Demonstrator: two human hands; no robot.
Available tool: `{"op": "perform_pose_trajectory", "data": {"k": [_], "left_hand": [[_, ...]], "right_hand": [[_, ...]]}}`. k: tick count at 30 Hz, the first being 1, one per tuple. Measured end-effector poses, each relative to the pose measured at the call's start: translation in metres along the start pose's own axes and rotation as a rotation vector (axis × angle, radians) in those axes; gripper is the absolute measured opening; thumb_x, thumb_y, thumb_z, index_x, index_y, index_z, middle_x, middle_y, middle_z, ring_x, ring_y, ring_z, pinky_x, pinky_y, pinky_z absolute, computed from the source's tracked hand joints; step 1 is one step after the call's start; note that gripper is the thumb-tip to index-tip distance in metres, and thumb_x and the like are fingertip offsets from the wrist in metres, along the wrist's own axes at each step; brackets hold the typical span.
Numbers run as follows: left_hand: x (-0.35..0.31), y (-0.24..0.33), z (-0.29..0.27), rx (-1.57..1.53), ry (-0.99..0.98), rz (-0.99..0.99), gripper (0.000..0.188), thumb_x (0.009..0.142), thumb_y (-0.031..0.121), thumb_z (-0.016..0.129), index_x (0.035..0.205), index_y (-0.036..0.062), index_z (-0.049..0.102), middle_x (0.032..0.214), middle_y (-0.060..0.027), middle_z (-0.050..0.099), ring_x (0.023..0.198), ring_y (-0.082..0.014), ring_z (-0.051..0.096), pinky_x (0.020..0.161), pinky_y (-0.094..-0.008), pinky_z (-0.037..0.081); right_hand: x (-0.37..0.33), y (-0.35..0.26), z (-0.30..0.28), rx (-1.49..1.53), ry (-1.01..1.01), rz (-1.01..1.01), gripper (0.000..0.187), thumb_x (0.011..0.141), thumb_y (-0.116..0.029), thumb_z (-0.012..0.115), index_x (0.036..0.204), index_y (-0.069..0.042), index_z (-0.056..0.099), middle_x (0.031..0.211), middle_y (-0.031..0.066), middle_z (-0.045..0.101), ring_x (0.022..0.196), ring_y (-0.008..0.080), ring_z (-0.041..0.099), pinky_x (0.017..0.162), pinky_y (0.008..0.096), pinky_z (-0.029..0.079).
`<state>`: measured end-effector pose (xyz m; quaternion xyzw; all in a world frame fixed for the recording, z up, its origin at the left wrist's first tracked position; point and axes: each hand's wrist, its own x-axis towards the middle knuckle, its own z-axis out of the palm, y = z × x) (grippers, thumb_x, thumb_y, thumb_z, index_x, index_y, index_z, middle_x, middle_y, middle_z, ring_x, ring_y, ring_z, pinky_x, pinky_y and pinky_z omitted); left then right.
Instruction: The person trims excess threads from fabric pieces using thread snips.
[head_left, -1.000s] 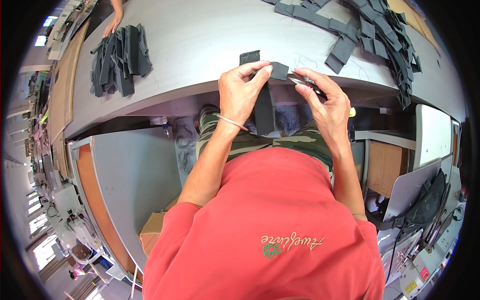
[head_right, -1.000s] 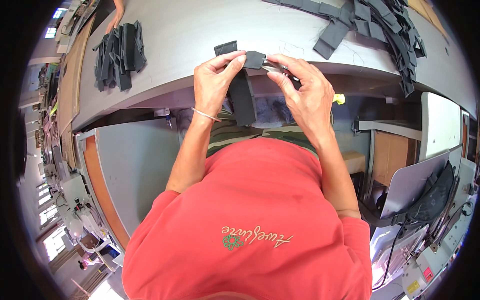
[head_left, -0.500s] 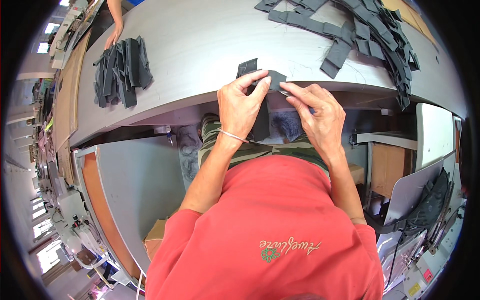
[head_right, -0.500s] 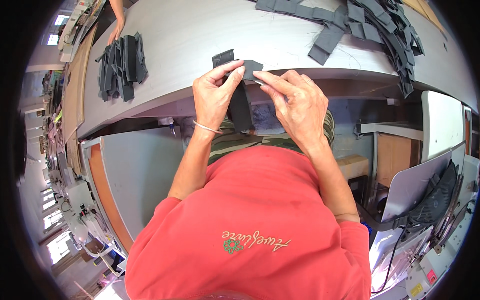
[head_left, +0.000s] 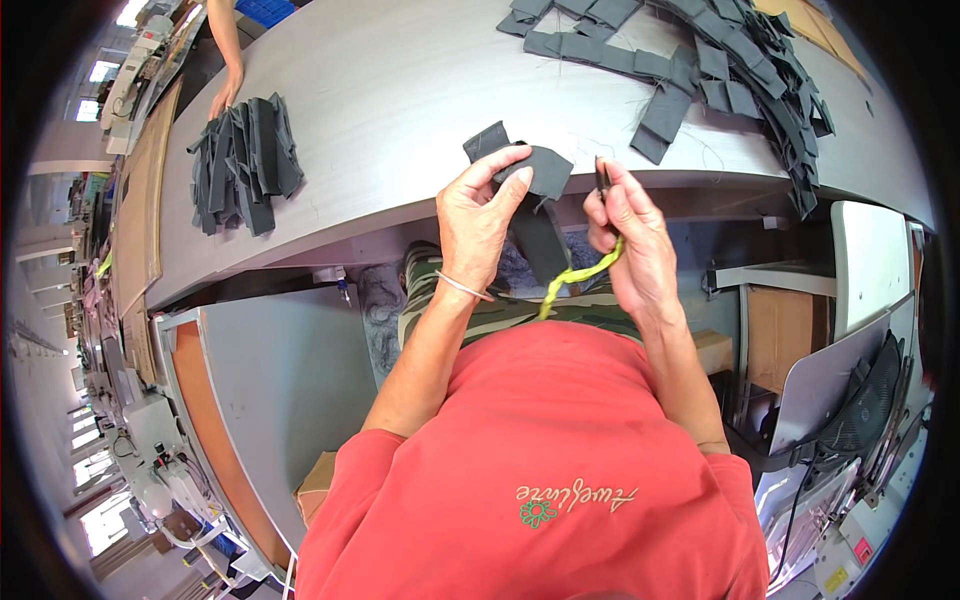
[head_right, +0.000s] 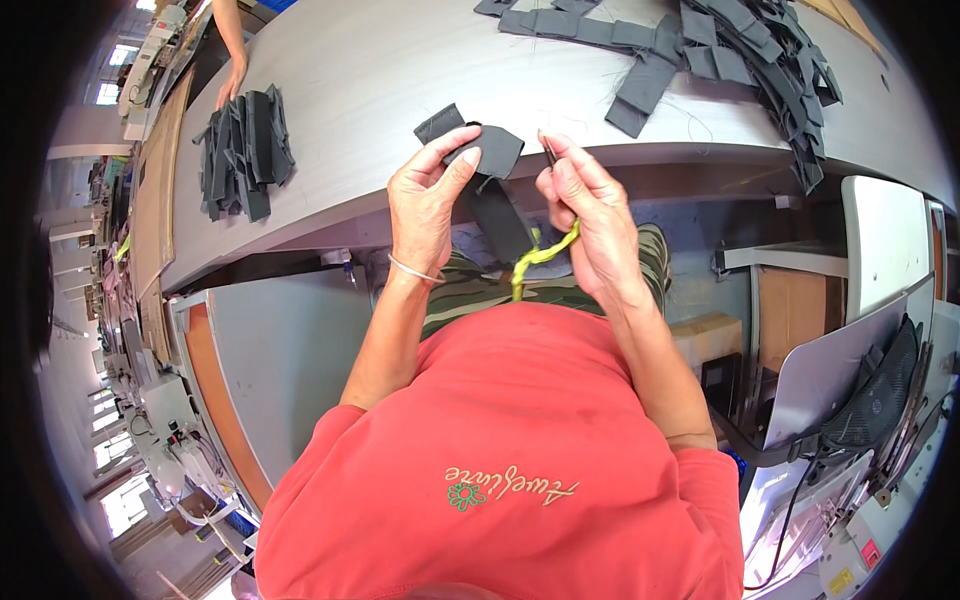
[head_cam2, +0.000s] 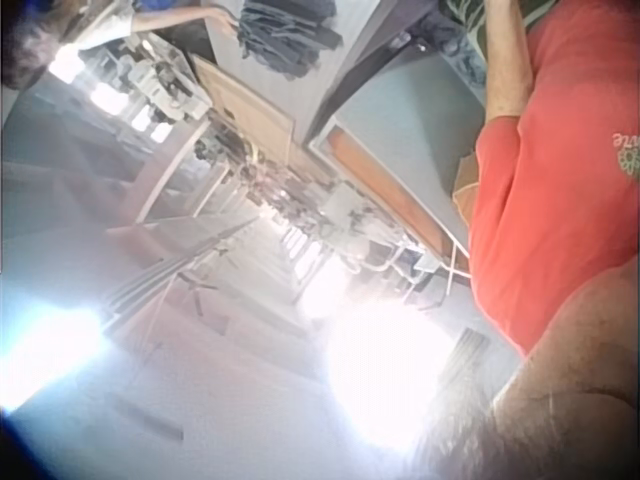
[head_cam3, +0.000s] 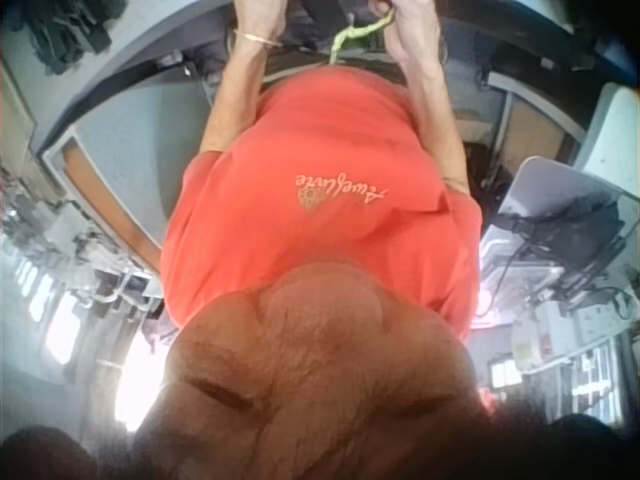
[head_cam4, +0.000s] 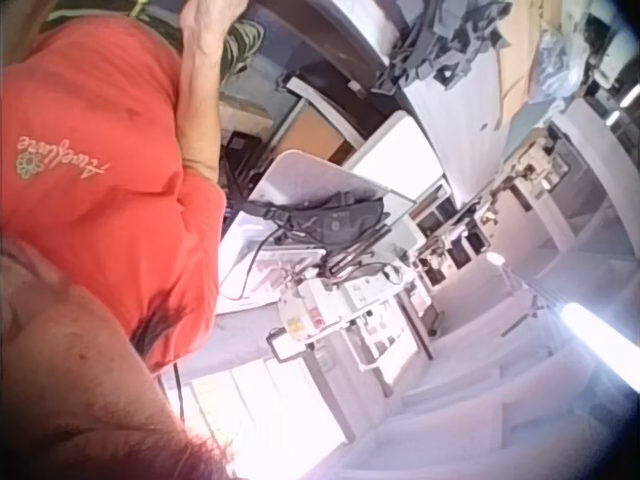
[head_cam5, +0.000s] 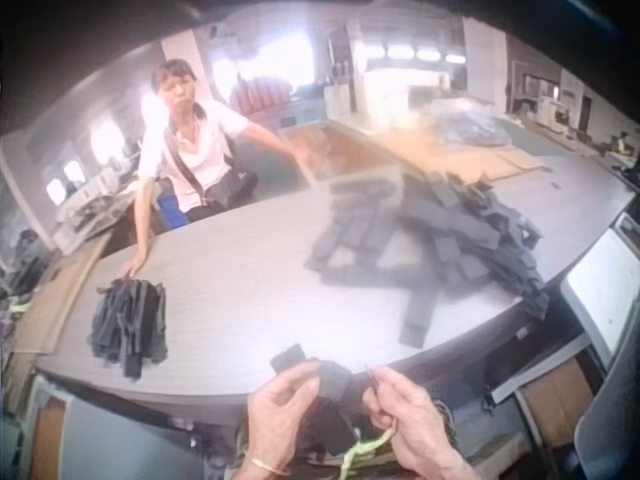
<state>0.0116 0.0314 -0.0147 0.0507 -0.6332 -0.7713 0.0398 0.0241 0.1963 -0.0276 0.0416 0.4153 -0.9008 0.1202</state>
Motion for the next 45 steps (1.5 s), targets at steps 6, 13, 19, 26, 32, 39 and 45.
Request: {"op": "perform_pose_trajectory", "data": {"k": [6, 13, 19, 26, 32, 39, 45], "left_hand": [[0.003, 0.000, -0.005, 0.034, -0.041, 0.094, 0.027, 0.086, 0.002, 0.065, 0.112, -0.0026, 0.063, 0.102, -0.0053, 0.064, 0.090, -0.0085, 0.058, 0.079, -0.0217, 0.047], [0.000, 0.002, -0.005, 0.021, -0.104, 0.053, 0.027, 0.086, 0.000, 0.062, 0.113, -0.0023, 0.062, 0.103, -0.0062, 0.064, 0.091, -0.0087, 0.059, 0.080, -0.0220, 0.049], [-0.001, 0.003, -0.006, 0.007, -0.118, 0.036, 0.028, 0.086, -0.001, 0.061, 0.114, -0.0024, 0.062, 0.103, -0.0061, 0.064, 0.091, -0.0088, 0.059, 0.080, -0.0217, 0.048], [-0.001, 0.003, -0.012, -0.109, -0.124, -0.105, 0.023, 0.088, 0.000, 0.056, 0.110, -0.0025, 0.062, 0.101, -0.0063, 0.064, 0.089, -0.0080, 0.058, 0.081, -0.0220, 0.046], [-0.001, 0.005, -0.017, -0.232, -0.170, -0.184, 0.008, 0.087, 0.006, 0.062, 0.093, 0.0002, 0.062, 0.097, -0.0071, 0.065, 0.091, -0.0087, 0.057, 0.080, -0.0226, 0.045], [-0.004, 0.007, -0.015, -0.157, -0.310, -0.049, 0.060, 0.081, 0.010, 0.070, 0.132, 0.0049, 0.039, 0.111, -0.0106, 0.060, 0.105, -0.0155, 0.055, 0.093, -0.0297, 0.044], [-0.005, 0.012, -0.012, -0.071, -0.357, 0.078, 0.074, 0.080, 0.007, 0.070, 0.142, 0.0050, 0.030, 0.116, -0.0099, 0.057, 0.110, -0.0164, 0.053, 0.098, -0.0309, 0.040]], "right_hand": [[-0.002, -0.024, 0.001, -1.010, 0.012, -0.497, 0.030, 0.084, -0.010, 0.063, 0.114, -0.010, 0.066, 0.076, 0.0032, 0.063, 0.068, 0.0116, 0.055, 0.067, 0.0263, 0.044], [-0.001, -0.021, 0.011, -1.392, -0.096, -0.744, 0.026, 0.073, -0.009, 0.070, 0.098, -0.014, 0.071, 0.071, 0.0032, 0.061, 0.062, 0.0207, 0.054, 0.058, 0.0317, 0.044], [-0.002, -0.022, 0.015, -1.463, -0.113, -0.739, 0.021, 0.072, -0.011, 0.070, 0.093, -0.015, 0.072, 0.069, 0.0020, 0.061, 0.060, 0.0200, 0.052, 0.056, 0.0311, 0.043], [-0.004, -0.026, 0.012, -1.283, -0.093, -0.611, 0.022, 0.076, -0.007, 0.069, 0.097, -0.011, 0.072, 0.072, 0.0028, 0.064, 0.061, 0.0167, 0.054, 0.059, 0.0269, 0.043], [-0.007, -0.030, 0.014, -0.992, -0.058, -0.490, 0.025, 0.082, -0.006, 0.065, 0.108, -0.005, 0.068, 0.084, 0.0070, 0.064, 0.073, 0.0120, 0.058, 0.070, 0.0242, 0.046], [-0.004, -0.029, 0.014, -1.045, -0.092, -0.470, 0.024, 0.083, -0.005, 0.064, 0.106, -0.005, 0.067, 0.097, 0.0077, 0.069, 0.083, 0.0149, 0.065, 0.072, 0.0263, 0.050], [-0.004, -0.031, 0.025, -1.154, -0.083, -0.532, 0.021, 0.081, -0.004, 0.063, 0.100, -0.008, 0.070, 0.095, 0.0051, 0.070, 0.079, 0.0177, 0.067, 0.070, 0.0266, 0.051]]}}
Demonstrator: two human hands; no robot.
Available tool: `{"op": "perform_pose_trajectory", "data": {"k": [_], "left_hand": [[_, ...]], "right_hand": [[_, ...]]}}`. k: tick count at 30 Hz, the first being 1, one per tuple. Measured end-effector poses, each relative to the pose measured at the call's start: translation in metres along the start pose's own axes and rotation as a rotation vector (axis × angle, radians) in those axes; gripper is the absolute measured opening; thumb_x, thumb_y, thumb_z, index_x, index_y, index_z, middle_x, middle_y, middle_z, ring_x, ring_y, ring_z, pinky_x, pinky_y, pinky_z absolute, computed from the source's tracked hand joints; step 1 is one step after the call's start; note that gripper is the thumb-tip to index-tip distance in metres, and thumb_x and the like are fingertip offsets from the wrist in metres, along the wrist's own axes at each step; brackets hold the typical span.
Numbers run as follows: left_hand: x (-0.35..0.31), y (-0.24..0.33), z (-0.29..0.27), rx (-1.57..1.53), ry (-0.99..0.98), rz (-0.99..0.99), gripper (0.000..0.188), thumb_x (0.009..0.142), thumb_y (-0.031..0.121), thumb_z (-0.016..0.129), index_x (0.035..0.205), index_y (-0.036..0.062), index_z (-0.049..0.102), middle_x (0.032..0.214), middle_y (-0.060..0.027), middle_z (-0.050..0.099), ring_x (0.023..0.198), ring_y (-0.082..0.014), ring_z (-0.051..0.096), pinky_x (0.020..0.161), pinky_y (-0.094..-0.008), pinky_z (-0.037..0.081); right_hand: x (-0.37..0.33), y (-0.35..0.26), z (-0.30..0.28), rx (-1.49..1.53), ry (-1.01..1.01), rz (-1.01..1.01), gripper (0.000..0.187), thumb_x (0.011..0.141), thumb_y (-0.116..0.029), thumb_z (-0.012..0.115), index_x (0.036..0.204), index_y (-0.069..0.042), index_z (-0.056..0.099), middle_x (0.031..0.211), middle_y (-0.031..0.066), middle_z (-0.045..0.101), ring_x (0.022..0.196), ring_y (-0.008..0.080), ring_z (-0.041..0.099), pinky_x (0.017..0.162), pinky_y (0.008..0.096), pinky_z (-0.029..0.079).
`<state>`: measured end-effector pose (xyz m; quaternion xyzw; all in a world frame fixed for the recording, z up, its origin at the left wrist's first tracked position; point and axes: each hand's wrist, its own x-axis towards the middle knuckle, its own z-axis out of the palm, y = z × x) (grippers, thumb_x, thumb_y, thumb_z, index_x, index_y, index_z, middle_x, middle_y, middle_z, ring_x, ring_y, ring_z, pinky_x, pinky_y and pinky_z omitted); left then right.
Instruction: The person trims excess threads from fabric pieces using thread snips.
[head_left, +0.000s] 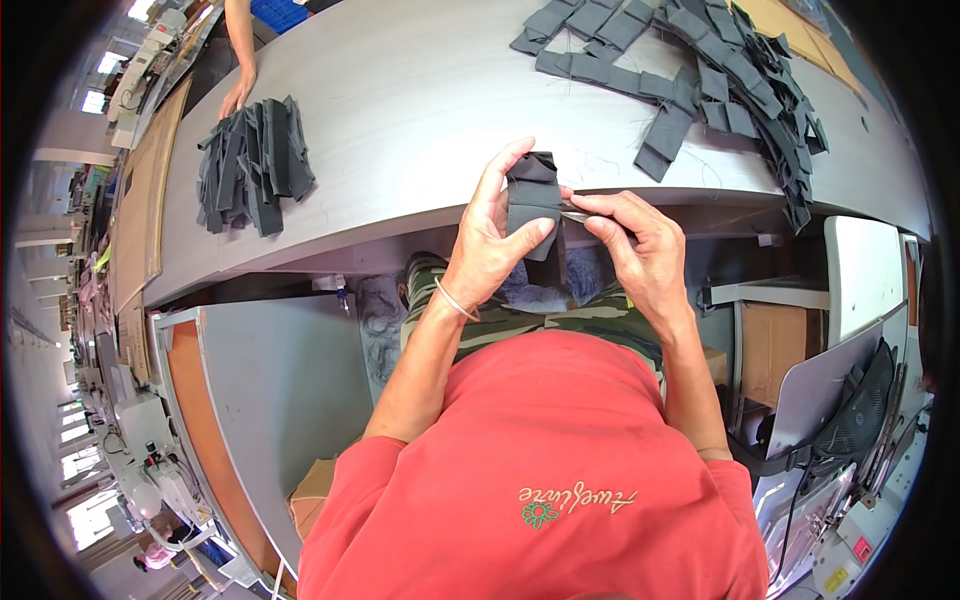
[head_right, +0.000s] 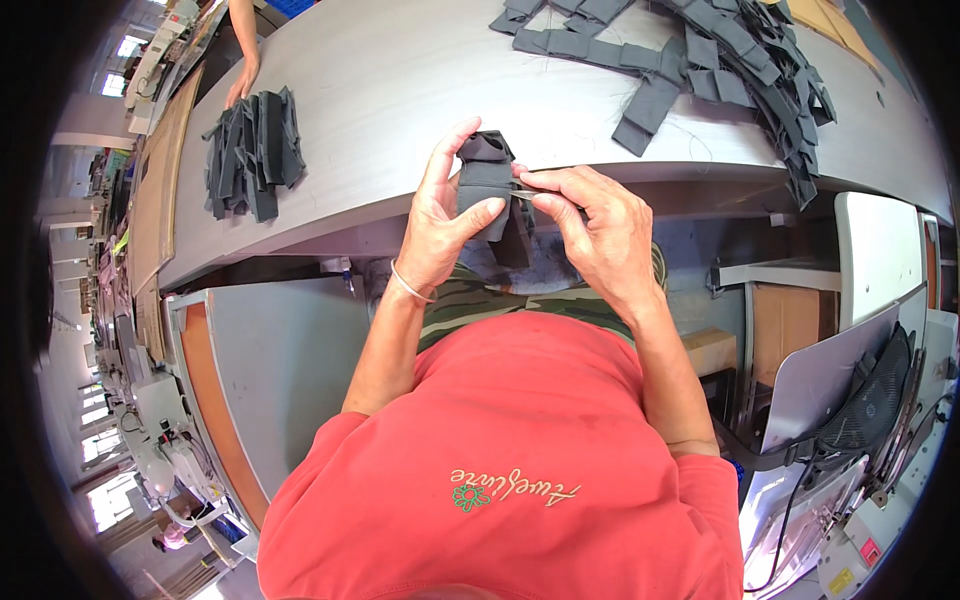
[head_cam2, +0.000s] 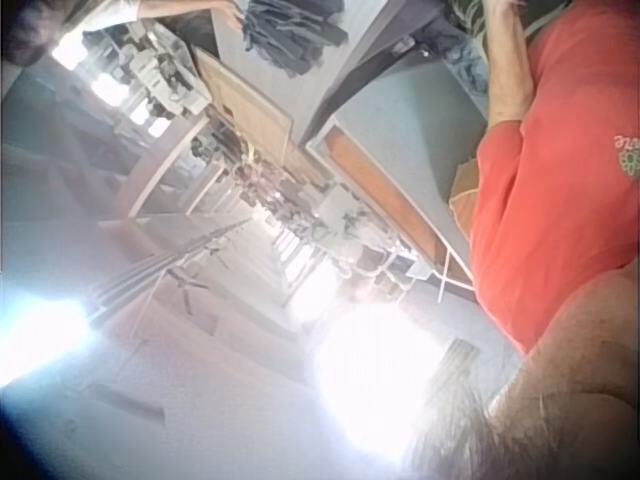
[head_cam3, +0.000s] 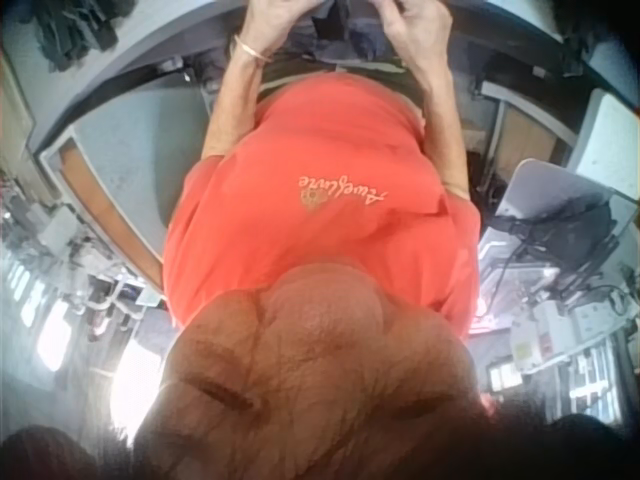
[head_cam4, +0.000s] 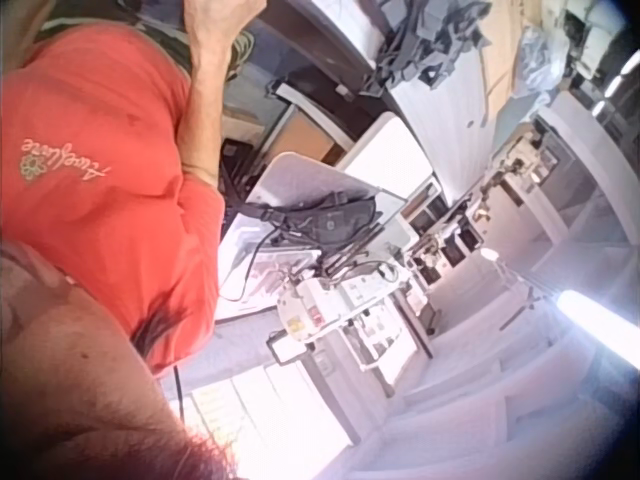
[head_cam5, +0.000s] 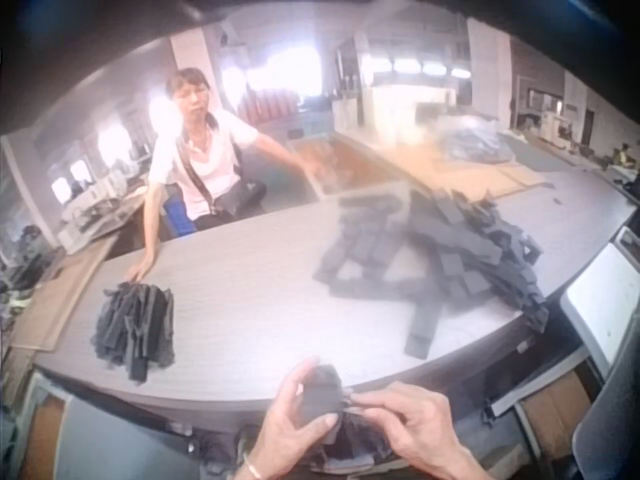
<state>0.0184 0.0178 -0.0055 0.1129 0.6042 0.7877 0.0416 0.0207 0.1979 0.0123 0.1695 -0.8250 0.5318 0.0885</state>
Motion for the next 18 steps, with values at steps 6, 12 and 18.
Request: {"op": "perform_pose_trajectory", "data": {"k": [6, 12, 18], "left_hand": [[0.000, 0.001, -0.003, -0.007, -0.008, -0.026, 0.073, 0.081, 0.007, 0.068, 0.142, 0.0053, 0.028, 0.112, -0.0102, 0.059, 0.109, -0.0159, 0.053, 0.099, -0.0308, 0.039], [-0.001, -0.001, -0.006, -0.004, 0.002, -0.023, 0.079, 0.078, 0.012, 0.075, 0.142, 0.0053, 0.030, 0.124, -0.0085, 0.051, 0.112, -0.0168, 0.051, 0.098, -0.0313, 0.040], [-0.001, 0.002, -0.007, -0.017, 0.013, -0.028, 0.079, 0.078, 0.013, 0.076, 0.142, 0.0046, 0.031, 0.124, -0.0077, 0.051, 0.110, -0.0165, 0.052, 0.097, -0.0308, 0.040]], "right_hand": [[0.001, 0.001, -0.001, -0.113, 0.015, 0.002, 0.019, 0.081, -0.005, 0.064, 0.098, -0.011, 0.071, 0.089, 0.0053, 0.069, 0.074, 0.0196, 0.066, 0.065, 0.0276, 0.050], [0.004, -0.001, 0.004, -0.117, 0.057, -0.029, 0.019, 0.080, -0.006, 0.065, 0.097, -0.013, 0.071, 0.083, 0.0055, 0.068, 0.069, 0.0206, 0.063, 0.061, 0.0288, 0.048], [0.007, 0.001, 0.009, -0.193, 0.070, -0.144, 0.017, 0.079, -0.007, 0.066, 0.094, -0.011, 0.071, 0.084, 0.0039, 0.069, 0.070, 0.0199, 0.062, 0.063, 0.0293, 0.048]]}}
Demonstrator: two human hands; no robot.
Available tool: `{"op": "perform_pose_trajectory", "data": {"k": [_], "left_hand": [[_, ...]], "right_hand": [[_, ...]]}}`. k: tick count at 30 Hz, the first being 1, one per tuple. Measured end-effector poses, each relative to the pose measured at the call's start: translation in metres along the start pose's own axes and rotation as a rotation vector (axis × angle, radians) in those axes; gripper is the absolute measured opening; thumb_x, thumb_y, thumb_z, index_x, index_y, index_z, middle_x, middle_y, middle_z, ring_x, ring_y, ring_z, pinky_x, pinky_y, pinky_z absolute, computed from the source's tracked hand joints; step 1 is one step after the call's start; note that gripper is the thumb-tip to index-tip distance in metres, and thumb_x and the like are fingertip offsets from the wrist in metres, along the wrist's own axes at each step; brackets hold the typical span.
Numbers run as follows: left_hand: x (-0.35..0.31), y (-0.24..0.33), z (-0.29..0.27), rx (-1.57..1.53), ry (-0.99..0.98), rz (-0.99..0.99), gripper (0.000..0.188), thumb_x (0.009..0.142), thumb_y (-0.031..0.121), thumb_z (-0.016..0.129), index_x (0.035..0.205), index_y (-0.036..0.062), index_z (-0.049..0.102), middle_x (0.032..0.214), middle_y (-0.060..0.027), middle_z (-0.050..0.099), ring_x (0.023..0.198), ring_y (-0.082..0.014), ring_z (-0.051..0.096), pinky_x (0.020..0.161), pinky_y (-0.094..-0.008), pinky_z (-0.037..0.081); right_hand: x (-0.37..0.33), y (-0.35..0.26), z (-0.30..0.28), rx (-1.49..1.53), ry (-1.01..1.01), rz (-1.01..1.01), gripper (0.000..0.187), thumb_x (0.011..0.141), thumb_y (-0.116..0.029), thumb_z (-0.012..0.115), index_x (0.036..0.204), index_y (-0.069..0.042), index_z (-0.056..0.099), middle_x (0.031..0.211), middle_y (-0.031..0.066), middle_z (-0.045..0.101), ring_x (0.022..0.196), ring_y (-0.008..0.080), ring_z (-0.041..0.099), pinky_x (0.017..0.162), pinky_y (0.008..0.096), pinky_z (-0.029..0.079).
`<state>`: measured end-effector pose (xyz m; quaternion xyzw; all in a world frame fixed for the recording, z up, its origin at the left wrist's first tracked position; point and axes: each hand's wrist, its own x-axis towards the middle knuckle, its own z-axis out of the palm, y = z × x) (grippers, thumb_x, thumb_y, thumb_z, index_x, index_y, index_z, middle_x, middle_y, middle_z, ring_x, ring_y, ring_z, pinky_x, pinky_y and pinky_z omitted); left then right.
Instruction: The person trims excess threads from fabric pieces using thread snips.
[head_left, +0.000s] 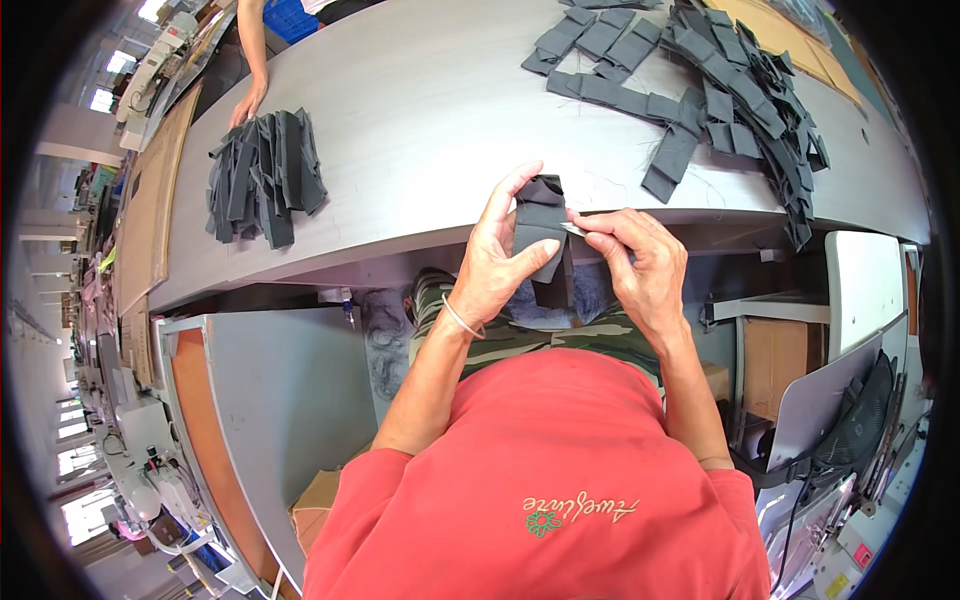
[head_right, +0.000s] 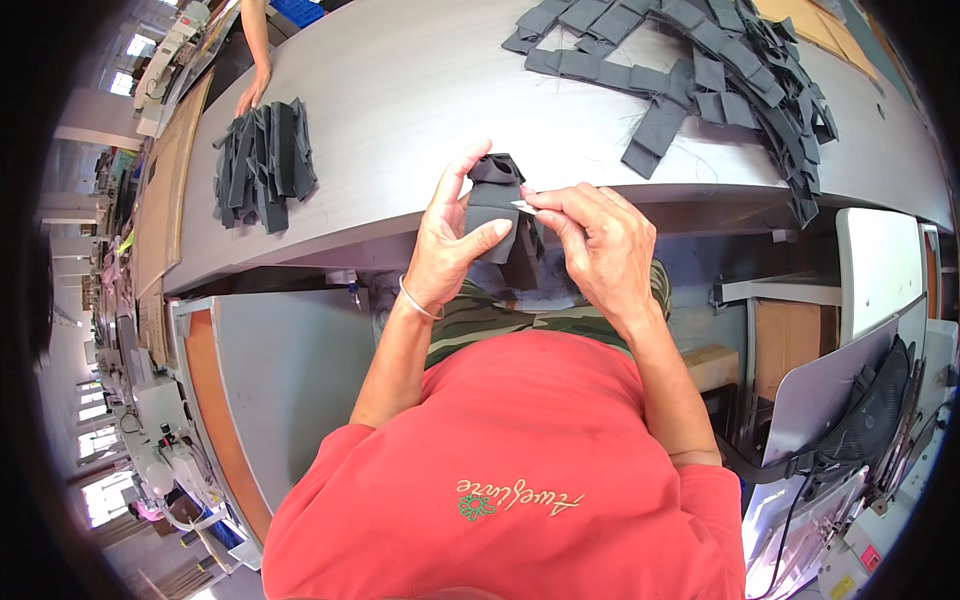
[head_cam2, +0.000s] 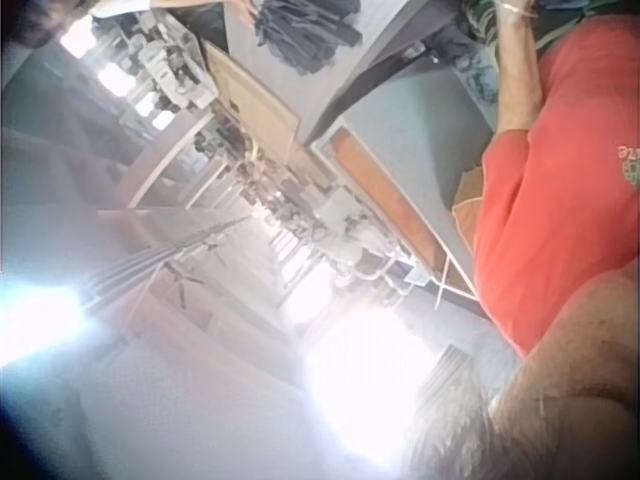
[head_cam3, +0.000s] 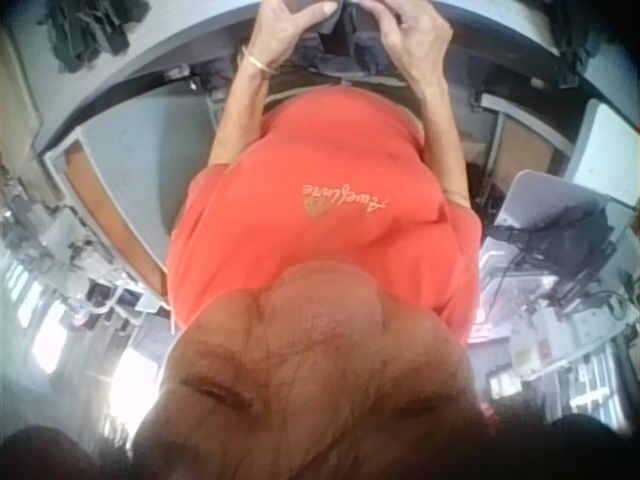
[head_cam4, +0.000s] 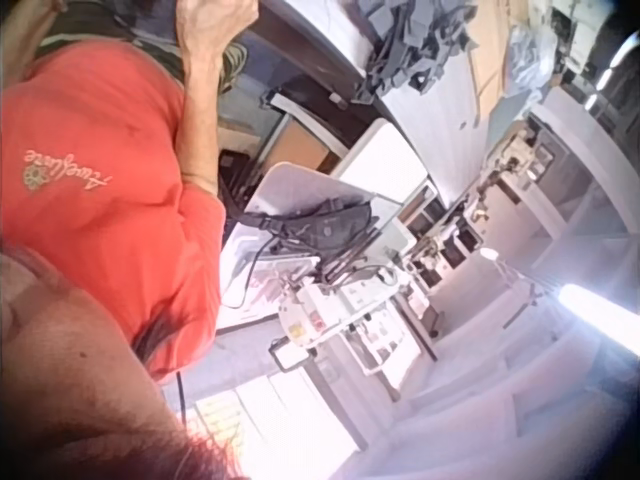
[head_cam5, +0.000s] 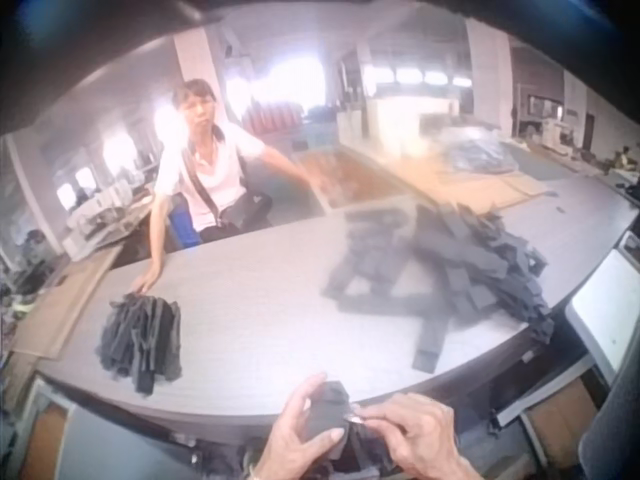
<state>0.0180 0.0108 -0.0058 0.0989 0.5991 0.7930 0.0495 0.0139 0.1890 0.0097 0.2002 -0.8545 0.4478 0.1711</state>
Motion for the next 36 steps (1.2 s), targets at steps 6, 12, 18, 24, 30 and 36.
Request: {"op": "perform_pose_trajectory", "data": {"k": [6, 12, 18, 24, 30, 36], "left_hand": [[-0.001, -0.001, 0.000, -0.098, -0.029, -0.054, 0.076, 0.079, 0.009, 0.073, 0.142, 0.0039, 0.030, 0.128, -0.0100, 0.049, 0.115, -0.0164, 0.049, 0.100, -0.0311, 0.037], [-0.003, 0.003, 0.008, 0.291, -0.014, 0.080, 0.072, 0.076, -0.008, 0.058, 0.142, 0.0065, 0.033, 0.134, -0.0075, 0.044, 0.118, -0.0159, 0.047, 0.099, -0.0277, 0.038], [-0.003, 0.001, 0.007, 0.241, -0.035, -0.004, 0.075, 0.076, 0.000, 0.068, 0.142, 0.0019, 0.032, 0.144, -0.0080, 0.035, 0.135, -0.0190, 0.029, 0.111, -0.0316, 0.021], [-0.005, -0.003, 0.006, 0.080, -0.040, -0.099, 0.087, 0.077, -0.002, 0.067, 0.148, 0.0076, 0.017, 0.128, -0.0118, 0.050, 0.120, -0.0180, 0.047, 0.102, -0.0307, 0.036], [-0.006, -0.004, 0.010, 0.119, -0.042, -0.061, 0.096, 0.076, -0.002, 0.068, 0.150, 0.0098, 0.007, 0.114, -0.0130, 0.057, 0.104, -0.0172, 0.055, 0.093, -0.0304, 0.043], [-0.011, 0.002, 0.010, 0.196, -0.088, -0.138, 0.087, 0.078, 0.006, 0.071, 0.147, 0.0081, 0.019, 0.113, -0.0098, 0.058, 0.104, -0.0160, 0.056, 0.091, -0.0296, 0.044]], "right_hand": [[-0.003, 0.001, 0.001, 0.114, -0.045, 0.078, 0.016, 0.080, -0.008, 0.065, 0.095, -0.009, 0.070, 0.088, 0.0031, 0.069, 0.076, 0.0205, 0.064, 0.067, 0.0287, 0.049], [0.001, -0.006, 0.014, 0.164, -0.124, 0.190, 0.018, 0.082, -0.013, 0.063, 0.099, -0.011, 0.068, 0.088, 0.0062, 0.067, 0.076, 0.0229, 0.064, 0.067, 0.0310, 0.049], [0.003, -0.007, 0.016, 0.051, -0.105, 0.105, 0.014, 0.080, -0.013, 0.065, 0.093, -0.011, 0.070, 0.083, 0.0054, 0.066, 0.073, 0.0236, 0.062, 0.064, 0.0315, 0.048], [0.000, 0.004, 0.008, 0.361, -0.087, 0.234, 0.013, 0.080, -0.005, 0.066, 0.092, -0.007, 0.070, 0.082, 0.0050, 0.068, 0.076, 0.0145, 0.065, 0.067, 0.0258, 0.049], [0.002, 0.003, 0.005, 0.224, -0.037, 0.137, 0.040, 0.068, -0.007, 0.076, 0.106, -0.009, 0.061, 0.094, 0.0033, 0.065, 0.075, 0.0139, 0.063, 0.068, 0.0268, 0.050], [-0.002, 0.009, 0.009, 0.226, 0.010, 0.166, 0.030, 0.072, -0.003, 0.072, 0.100, -0.007, 0.062, 0.089, 0.0028, 0.065, 0.072, 0.0120, 0.061, 0.066, 0.0240, 0.048]]}}
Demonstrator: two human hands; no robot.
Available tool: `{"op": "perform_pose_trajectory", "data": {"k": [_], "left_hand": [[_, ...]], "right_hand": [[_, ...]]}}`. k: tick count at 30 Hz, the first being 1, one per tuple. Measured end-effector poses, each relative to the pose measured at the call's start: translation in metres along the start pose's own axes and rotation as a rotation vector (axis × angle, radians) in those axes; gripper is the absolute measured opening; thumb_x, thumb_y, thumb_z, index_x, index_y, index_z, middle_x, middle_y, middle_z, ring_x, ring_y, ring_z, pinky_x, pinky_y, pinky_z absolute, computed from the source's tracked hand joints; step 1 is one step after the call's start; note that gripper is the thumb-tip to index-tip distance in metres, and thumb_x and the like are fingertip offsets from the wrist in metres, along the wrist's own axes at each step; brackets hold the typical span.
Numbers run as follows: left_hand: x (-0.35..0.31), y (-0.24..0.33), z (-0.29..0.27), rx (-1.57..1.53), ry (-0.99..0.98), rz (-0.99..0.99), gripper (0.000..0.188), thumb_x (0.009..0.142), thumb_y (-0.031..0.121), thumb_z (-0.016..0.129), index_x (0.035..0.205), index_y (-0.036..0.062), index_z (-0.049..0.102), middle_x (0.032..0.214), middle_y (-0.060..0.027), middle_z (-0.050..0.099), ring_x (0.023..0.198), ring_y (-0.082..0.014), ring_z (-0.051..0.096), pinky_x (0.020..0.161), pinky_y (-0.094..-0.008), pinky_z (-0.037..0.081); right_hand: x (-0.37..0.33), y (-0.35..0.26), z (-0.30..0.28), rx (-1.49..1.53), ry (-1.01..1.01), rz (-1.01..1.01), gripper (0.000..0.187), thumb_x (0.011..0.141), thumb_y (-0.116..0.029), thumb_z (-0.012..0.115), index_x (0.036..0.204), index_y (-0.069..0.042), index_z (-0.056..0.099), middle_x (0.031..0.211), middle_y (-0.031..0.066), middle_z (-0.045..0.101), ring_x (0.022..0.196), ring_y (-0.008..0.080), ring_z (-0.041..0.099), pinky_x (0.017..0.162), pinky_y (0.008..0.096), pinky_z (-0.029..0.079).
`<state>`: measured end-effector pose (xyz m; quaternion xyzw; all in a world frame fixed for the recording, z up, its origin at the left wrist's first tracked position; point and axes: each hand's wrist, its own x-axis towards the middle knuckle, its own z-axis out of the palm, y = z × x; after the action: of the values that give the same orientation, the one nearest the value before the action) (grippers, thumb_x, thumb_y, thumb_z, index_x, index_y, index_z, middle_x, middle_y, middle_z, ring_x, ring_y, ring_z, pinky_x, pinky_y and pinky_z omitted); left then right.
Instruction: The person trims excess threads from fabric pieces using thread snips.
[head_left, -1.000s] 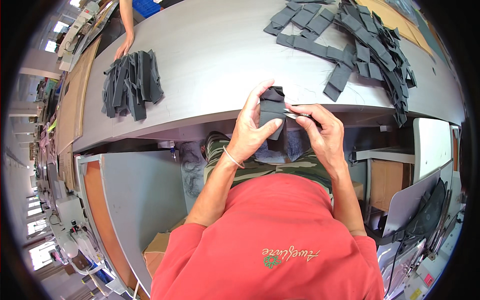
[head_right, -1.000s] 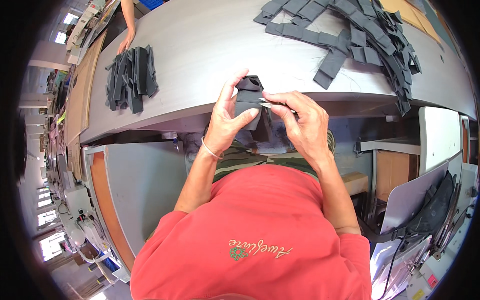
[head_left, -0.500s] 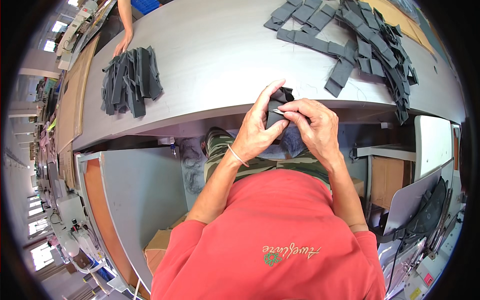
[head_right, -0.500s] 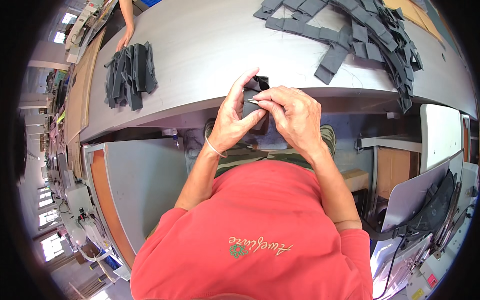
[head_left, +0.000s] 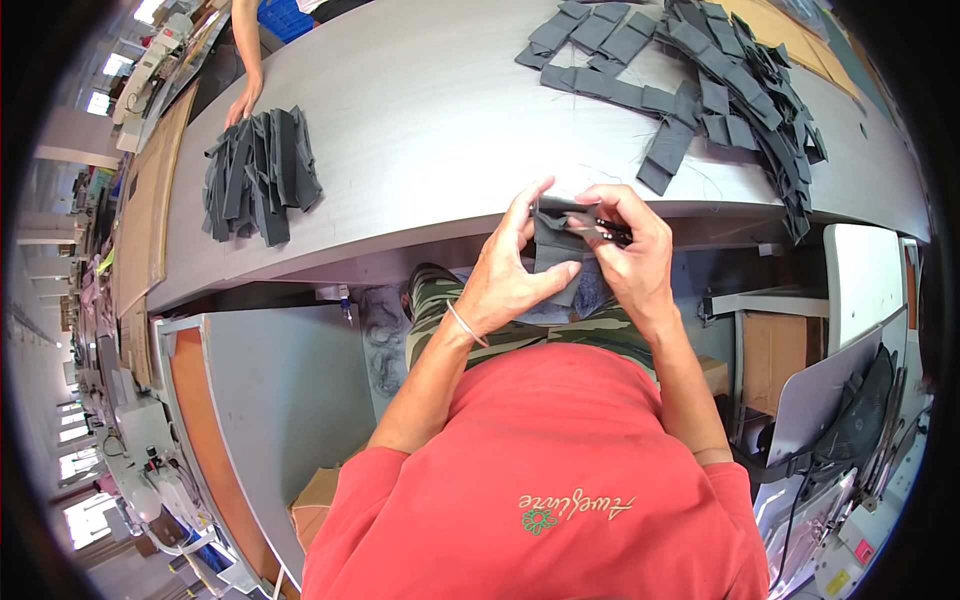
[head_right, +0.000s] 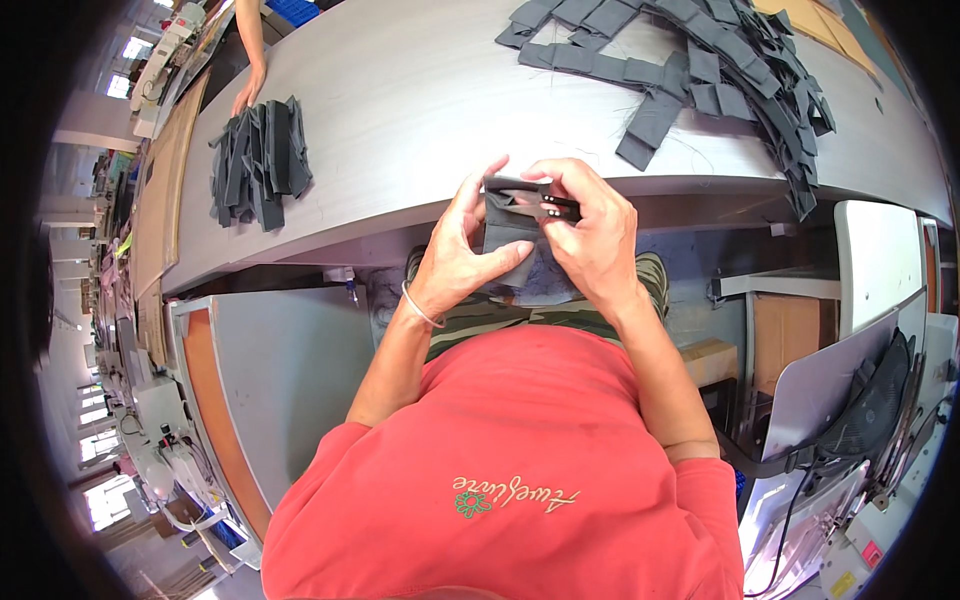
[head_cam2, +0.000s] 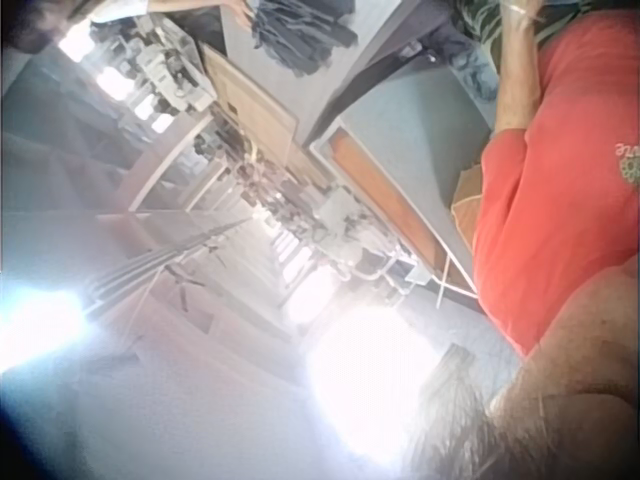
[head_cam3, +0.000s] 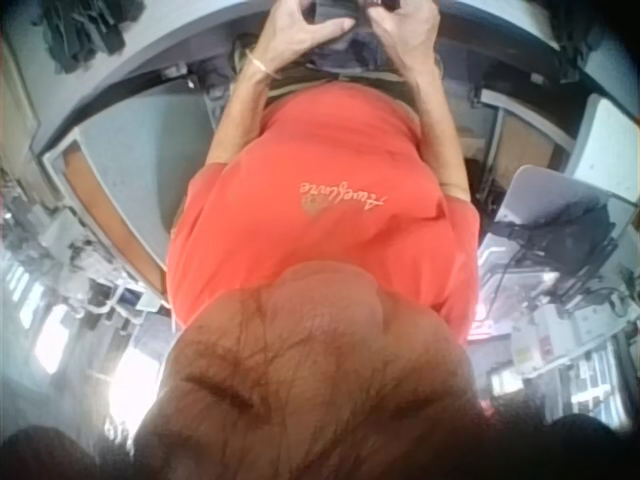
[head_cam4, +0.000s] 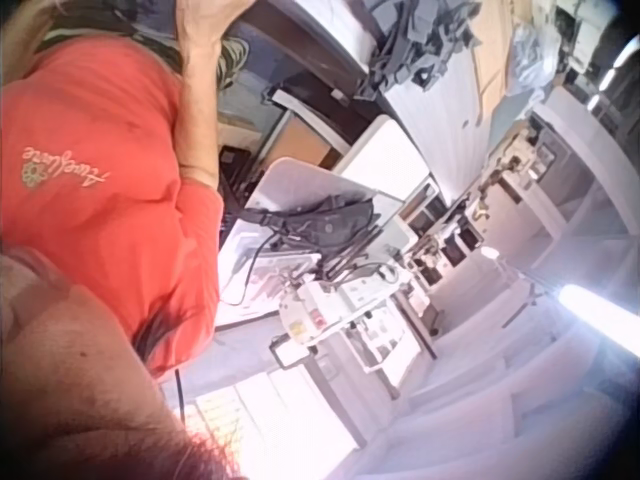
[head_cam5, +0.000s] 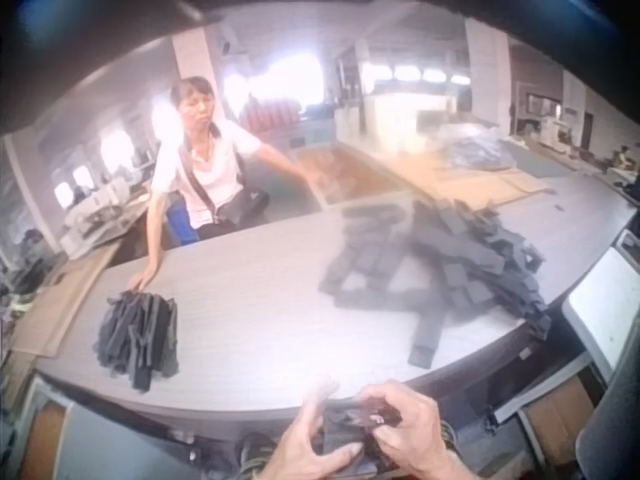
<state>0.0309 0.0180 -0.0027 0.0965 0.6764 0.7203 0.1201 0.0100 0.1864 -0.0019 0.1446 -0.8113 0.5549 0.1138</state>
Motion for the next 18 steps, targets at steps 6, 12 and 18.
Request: {"op": "perform_pose_trajectory", "data": {"k": [6, 12, 18], "left_hand": [[0.002, 0.004, 0.004, -0.079, 0.037, -0.015, 0.050, 0.088, 0.023, 0.065, 0.130, 0.0035, 0.046, 0.101, -0.0051, 0.062, 0.095, -0.0107, 0.056, 0.085, -0.0259, 0.044], [0.006, -0.010, 0.007, -0.055, 0.229, -0.013, 0.021, 0.092, 0.019, 0.061, 0.080, 0.0016, 0.063, 0.060, 0.0097, 0.045, 0.057, 0.0001, 0.032, 0.047, -0.0201, 0.026], [0.003, 0.004, 0.007, -0.163, 0.385, -0.076, 0.024, 0.090, 0.016, 0.062, 0.073, 0.0007, 0.062, 0.062, 0.0091, 0.049, 0.057, 0.0004, 0.036, 0.047, -0.0200, 0.029]], "right_hand": [[0.004, -0.003, -0.009, 0.372, -0.110, 0.222, 0.007, 0.089, -0.006, 0.062, 0.090, 0.000, 0.064, 0.078, -0.0010, 0.058, 0.068, 0.0050, 0.051, 0.063, 0.0188, 0.042], [0.006, -0.003, -0.008, 0.226, -0.064, 0.285, 0.013, 0.086, -0.013, 0.065, 0.084, -0.001, 0.066, 0.062, -0.0020, 0.054, 0.059, 0.0033, 0.045, 0.053, 0.0212, 0.035], [0.006, -0.005, -0.006, -0.004, 0.164, -0.014, 0.027, 0.078, -0.015, 0.072, 0.102, -0.007, 0.065, 0.084, 0.0059, 0.064, 0.066, 0.0171, 0.056, 0.061, 0.0318, 0.044]]}}
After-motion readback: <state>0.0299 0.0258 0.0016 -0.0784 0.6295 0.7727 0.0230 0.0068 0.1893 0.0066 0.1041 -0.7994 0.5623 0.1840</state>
